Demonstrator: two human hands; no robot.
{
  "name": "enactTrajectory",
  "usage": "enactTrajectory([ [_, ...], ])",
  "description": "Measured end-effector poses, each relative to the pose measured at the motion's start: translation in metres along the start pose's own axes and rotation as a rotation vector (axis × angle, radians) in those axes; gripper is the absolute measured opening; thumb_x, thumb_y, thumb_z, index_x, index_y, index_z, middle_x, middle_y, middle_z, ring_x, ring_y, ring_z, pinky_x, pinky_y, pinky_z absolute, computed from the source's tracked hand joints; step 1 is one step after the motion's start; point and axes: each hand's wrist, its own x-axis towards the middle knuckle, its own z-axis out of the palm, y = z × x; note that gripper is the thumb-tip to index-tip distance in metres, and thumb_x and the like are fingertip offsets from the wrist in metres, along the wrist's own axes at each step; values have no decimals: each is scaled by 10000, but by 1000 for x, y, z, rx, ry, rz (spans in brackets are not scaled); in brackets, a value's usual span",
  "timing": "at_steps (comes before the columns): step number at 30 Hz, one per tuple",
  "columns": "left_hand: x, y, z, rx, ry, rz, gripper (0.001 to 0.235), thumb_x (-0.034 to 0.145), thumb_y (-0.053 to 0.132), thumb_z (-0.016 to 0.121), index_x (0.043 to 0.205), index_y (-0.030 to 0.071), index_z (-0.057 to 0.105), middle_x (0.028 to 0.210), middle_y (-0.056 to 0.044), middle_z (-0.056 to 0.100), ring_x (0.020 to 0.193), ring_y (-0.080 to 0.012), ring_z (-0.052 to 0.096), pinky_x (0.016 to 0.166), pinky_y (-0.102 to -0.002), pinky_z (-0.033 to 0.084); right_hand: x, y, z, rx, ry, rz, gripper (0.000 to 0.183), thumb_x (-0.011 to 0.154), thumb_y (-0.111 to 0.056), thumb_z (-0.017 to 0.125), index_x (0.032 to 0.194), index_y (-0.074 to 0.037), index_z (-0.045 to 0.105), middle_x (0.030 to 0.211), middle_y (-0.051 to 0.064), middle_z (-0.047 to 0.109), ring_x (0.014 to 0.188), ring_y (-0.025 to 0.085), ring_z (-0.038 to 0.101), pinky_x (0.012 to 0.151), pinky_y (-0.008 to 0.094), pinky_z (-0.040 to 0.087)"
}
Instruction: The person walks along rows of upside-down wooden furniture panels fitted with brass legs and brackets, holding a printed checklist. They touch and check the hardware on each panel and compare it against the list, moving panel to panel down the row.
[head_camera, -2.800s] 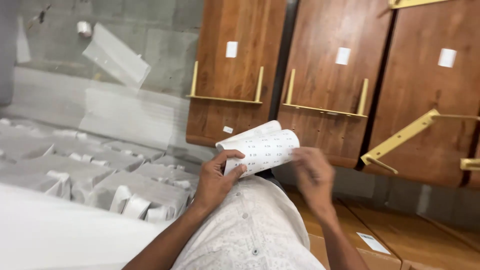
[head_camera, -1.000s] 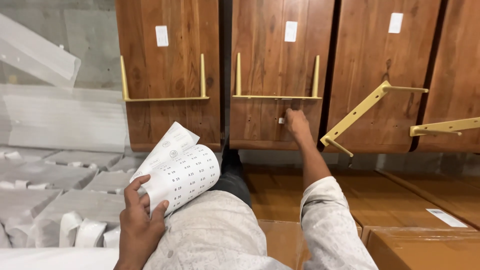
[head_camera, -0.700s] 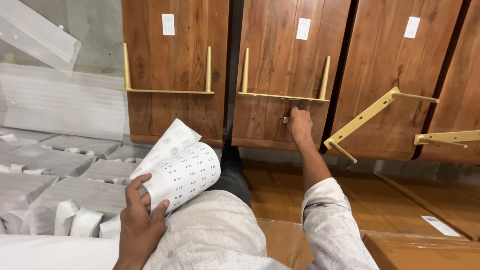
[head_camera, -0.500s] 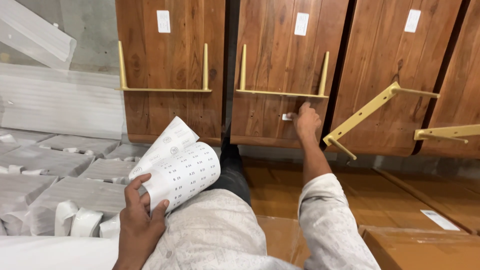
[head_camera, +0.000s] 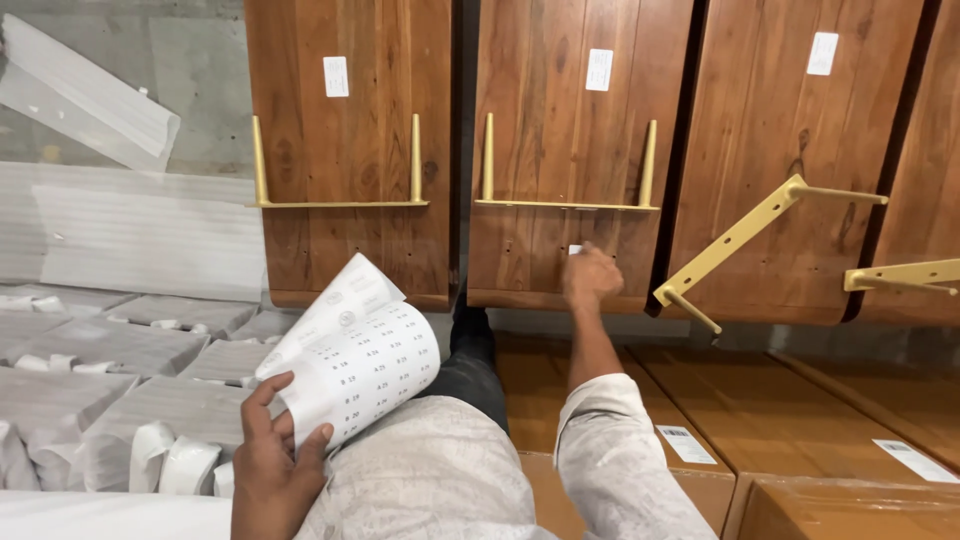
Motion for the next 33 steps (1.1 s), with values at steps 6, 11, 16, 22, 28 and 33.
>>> enactTrajectory([
  [6,1,-10,4,12,-12,36,737,830,-49,674,1463,116,335,1119,-246,754,1042,-226,756,853,-321,572,2,2,-14,-60,-46,-173,224,905,-327,579,967,-302,794,863,69,773,812,289,740,655,435,551],
  [11,-3,-7,7,-34,-35,3,746,849,-8,696,1477,118,315,1097,-255,771,1026,-247,763,853,-338,571,-11,11,-3,13,63,-77,196,860,-336,625,907,-262,800,850,76,767,806,283,733,661,425,541],
  [16,4,-15,13,68,-82,-20,755,858,16,714,1486,122,308,1100,-242,772,1059,-231,759,913,-325,563,1,2,-21,53,-35,-94,193,901,-304,637,956,-208,794,828,134,754,731,321,731,605,462,537],
  [22,11,-24,14,-19,-131,-16,748,859,-6,693,1490,125,313,1145,-238,743,1061,-228,750,878,-349,584,-12,-11,23,143,119,-203,205,838,-289,614,904,-197,784,816,144,760,781,362,732,643,489,546],
  [28,24,-19,8,-105,-200,109,736,854,-24,685,1473,141,323,1088,-223,785,1051,-206,745,900,-313,552,-81,31,41,278,-158,204,509,995,-498,499,1002,-52,744,1057,238,729,986,446,705,848,565,555],
  [33,15,24,1,-71,-355,222,699,849,-23,663,1458,152,369,1050,-196,801,996,-214,762,884,-327,554,-197,102,70,378,-400,343,499,941,-519,614,1025,-47,755,1045,210,736,967,386,683,843,504,541],
])
